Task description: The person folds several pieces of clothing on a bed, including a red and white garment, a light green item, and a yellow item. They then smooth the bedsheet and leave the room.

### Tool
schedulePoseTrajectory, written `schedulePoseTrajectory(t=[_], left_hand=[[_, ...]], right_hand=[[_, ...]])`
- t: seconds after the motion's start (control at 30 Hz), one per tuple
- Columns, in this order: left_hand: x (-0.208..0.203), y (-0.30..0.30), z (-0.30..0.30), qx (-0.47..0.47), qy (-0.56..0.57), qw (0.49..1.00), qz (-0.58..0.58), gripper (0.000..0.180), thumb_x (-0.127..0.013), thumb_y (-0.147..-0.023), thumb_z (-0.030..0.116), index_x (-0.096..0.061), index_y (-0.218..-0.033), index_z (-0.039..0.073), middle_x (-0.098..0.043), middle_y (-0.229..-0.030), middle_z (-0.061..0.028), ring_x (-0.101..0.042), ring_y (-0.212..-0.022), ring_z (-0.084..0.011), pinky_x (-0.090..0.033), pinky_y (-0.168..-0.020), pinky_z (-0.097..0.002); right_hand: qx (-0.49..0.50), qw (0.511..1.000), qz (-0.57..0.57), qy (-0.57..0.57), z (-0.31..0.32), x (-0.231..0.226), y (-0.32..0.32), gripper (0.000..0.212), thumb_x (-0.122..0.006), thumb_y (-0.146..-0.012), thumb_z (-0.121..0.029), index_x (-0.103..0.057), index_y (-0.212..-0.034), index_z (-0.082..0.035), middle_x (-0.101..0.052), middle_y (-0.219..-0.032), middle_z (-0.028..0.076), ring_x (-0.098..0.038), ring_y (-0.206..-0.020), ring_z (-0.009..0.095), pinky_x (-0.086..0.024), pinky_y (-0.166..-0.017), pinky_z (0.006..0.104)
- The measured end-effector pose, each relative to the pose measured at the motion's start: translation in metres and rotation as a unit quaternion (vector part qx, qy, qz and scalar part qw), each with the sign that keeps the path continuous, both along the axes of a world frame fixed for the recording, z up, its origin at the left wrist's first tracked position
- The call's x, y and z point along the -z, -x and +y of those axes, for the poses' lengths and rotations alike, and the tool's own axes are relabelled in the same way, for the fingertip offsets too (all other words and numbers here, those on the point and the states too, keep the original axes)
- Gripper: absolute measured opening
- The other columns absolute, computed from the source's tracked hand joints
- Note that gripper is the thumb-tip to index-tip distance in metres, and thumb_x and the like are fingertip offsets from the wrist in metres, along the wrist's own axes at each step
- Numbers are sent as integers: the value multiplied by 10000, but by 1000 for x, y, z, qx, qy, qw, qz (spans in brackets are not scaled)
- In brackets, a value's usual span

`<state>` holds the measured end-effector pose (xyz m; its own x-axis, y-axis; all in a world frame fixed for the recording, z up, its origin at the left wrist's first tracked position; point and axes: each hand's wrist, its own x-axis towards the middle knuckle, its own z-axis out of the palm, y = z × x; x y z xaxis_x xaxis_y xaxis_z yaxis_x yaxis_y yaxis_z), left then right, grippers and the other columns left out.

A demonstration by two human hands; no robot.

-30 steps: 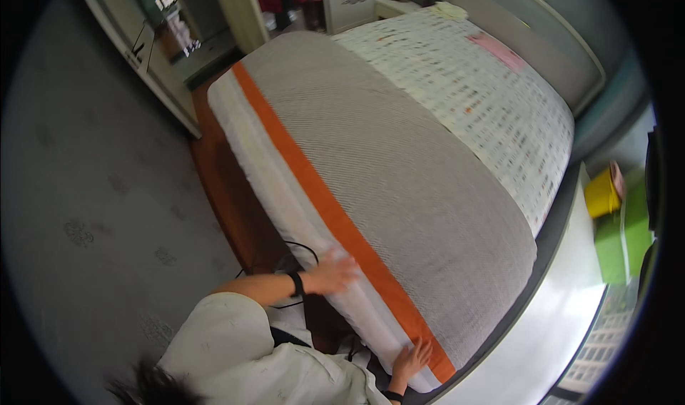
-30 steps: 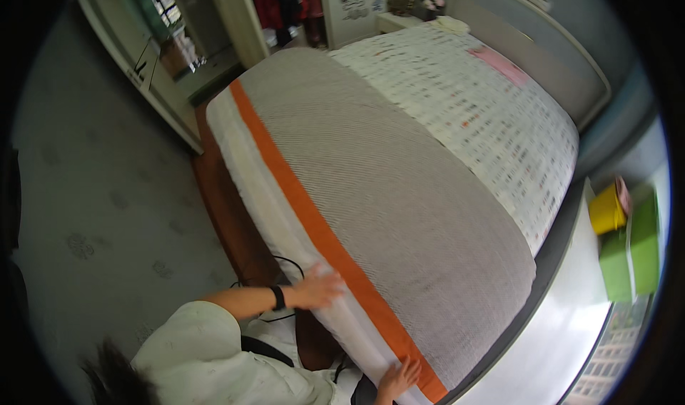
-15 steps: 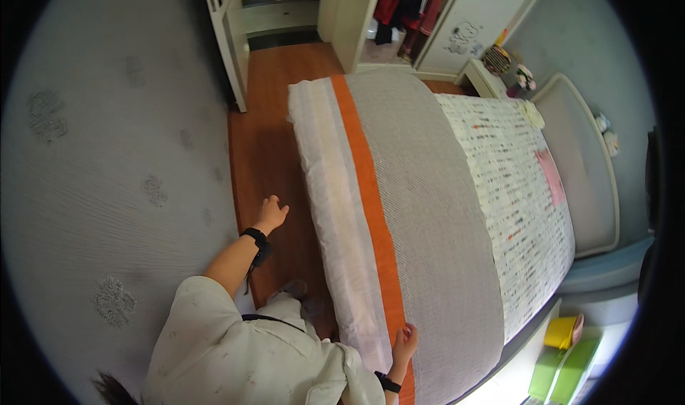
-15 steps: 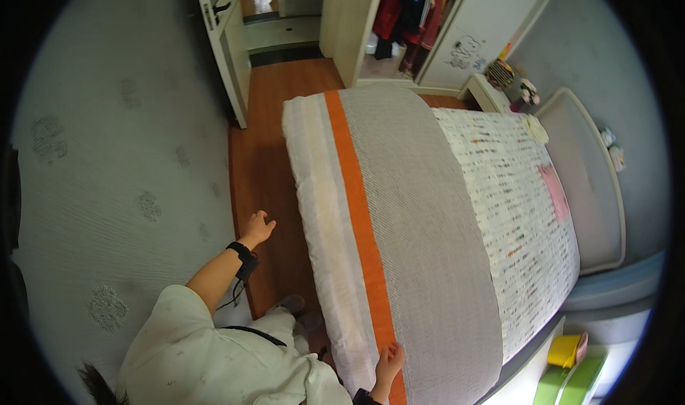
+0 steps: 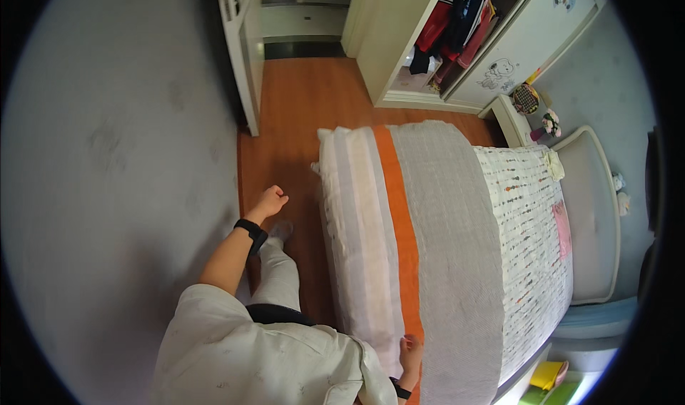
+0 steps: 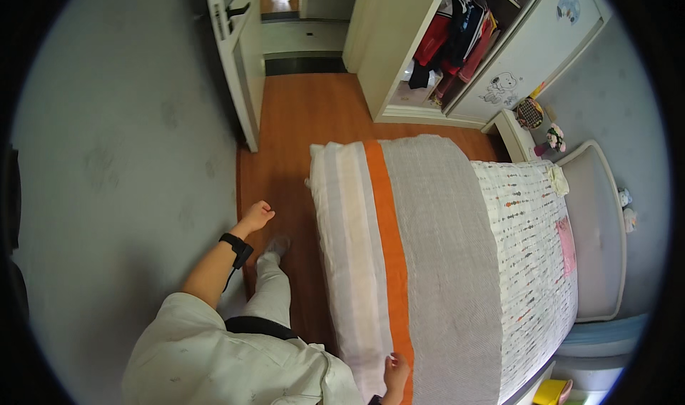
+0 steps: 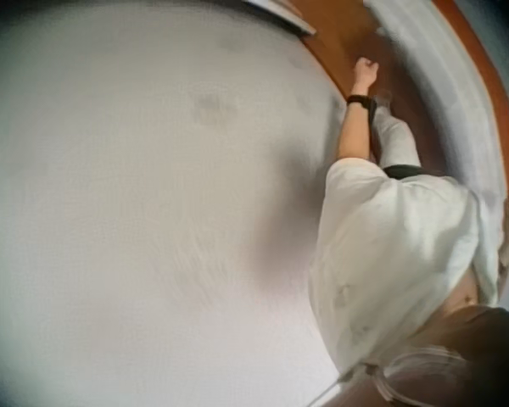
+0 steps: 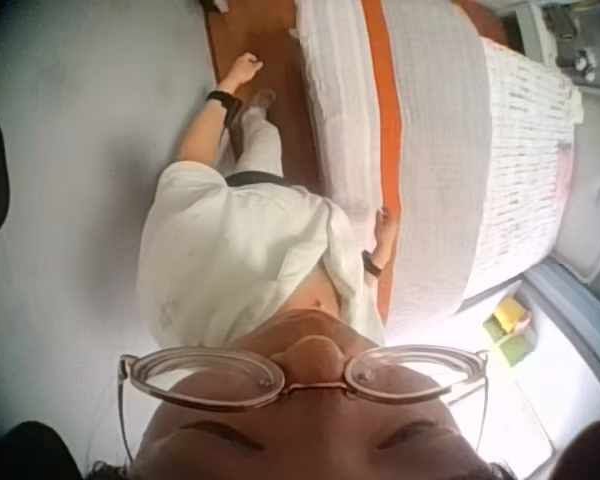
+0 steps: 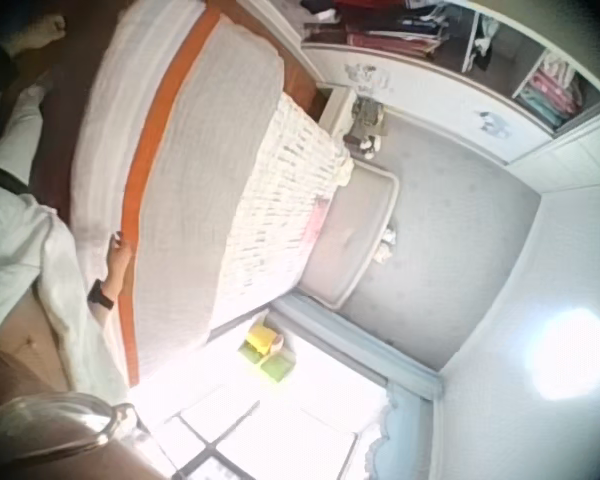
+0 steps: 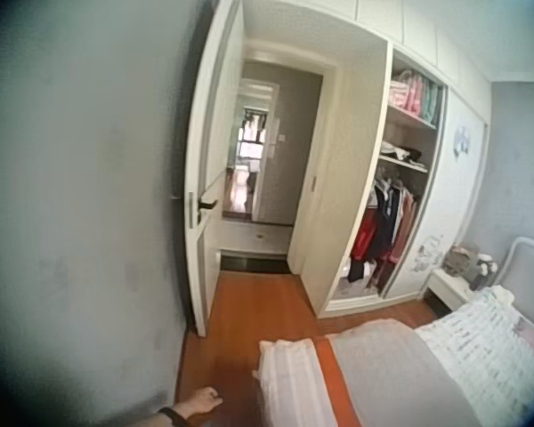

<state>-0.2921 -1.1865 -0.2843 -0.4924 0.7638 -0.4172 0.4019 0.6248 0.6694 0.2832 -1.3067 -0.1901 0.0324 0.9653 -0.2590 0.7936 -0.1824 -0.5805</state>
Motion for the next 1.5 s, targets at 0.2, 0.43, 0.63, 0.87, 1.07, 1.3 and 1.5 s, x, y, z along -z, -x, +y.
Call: schedulePoseTrajectory(t=[0.2, 0.43, 0.63, 0.87, 1.07, 1.3, 1.5], left_hand=[[10, 102, 137, 47, -50, 997, -23, 318, -626, -809, 290, -576, -975, 22, -636, -921, -142, -605, -883, -296, -483, -760, -380], [-19, 133, 262, 115, -50, 991, -57, 330, -620, -823, 290, -581, -1002, 16, -640, -938, -151, -617, -861, -278, -489, -747, -357], [-28, 154, 333, 181, -38, 969, -161, 311, -628, -830, 266, -583, -981, -2, -642, -923, -142, -614, -842, -219, -491, -718, -334], [-14, 273, 505, 183, -11, 972, -150, 210, -601, -859, 201, -569, -980, 33, -624, -854, -73, -591, -727, -136, -480, -631, -268], [18, 339, 667, 119, 52, 971, -200, 128, -549, -879, 166, -561, -963, 71, -591, -817, -28, -566, -695, -112, -472, -613, -245], [6, 291, 787, 143, 109, 948, -261, 118, -530, -876, 152, -552, -942, 57, -582, -785, -39, -558, -652, -108, -463, -560, -228], [-14, 137, 858, 339, 179, 892, -238, 148, -532, -890, 177, -570, -973, 61, -593, -809, -45, -579, -700, -129, -503, -627, -268]], right_hand=[[-121, 989, 15, 80, 131, -11, 190, 243, -654, -769, -102, -598, -980, 4, -641, -916, 164, -639, -792, 262, -512, -675, 318], [-76, 988, 81, 106, 233, -27, 288, 238, -643, -779, -141, -610, -983, -24, -639, -923, 166, -634, -792, 288, -503, -699, 359], [-56, 996, 25, 69, 296, 9, 313, 222, -640, -777, -158, -610, -961, -37, -637, -913, 167, -633, -783, 297, -499, -689, 371], [6, 993, 48, 112, 404, 49, 392, 203, -621, -777, -155, -624, -939, -32, -649, -875, 158, -635, -776, 288, -503, -683, 362], [98, 972, 61, 206, 512, 55, 503, 239, -611, -776, -173, -621, -978, -45, -644, -947, 155, -615, -858, 338, -490, -747, 390], [245, 937, 220, 119, 583, 23, 567, 162, -588, -830, -158, -605, -922, -27, -647, -798, 122, -632, -721, 220, -493, -667, 301], [372, 907, 150, 130, 554, 63, 564, 124, -584, -812, -148, -615, -864, -40, -644, -746, 113, -619, -678, 204, -478, -623, 304]])
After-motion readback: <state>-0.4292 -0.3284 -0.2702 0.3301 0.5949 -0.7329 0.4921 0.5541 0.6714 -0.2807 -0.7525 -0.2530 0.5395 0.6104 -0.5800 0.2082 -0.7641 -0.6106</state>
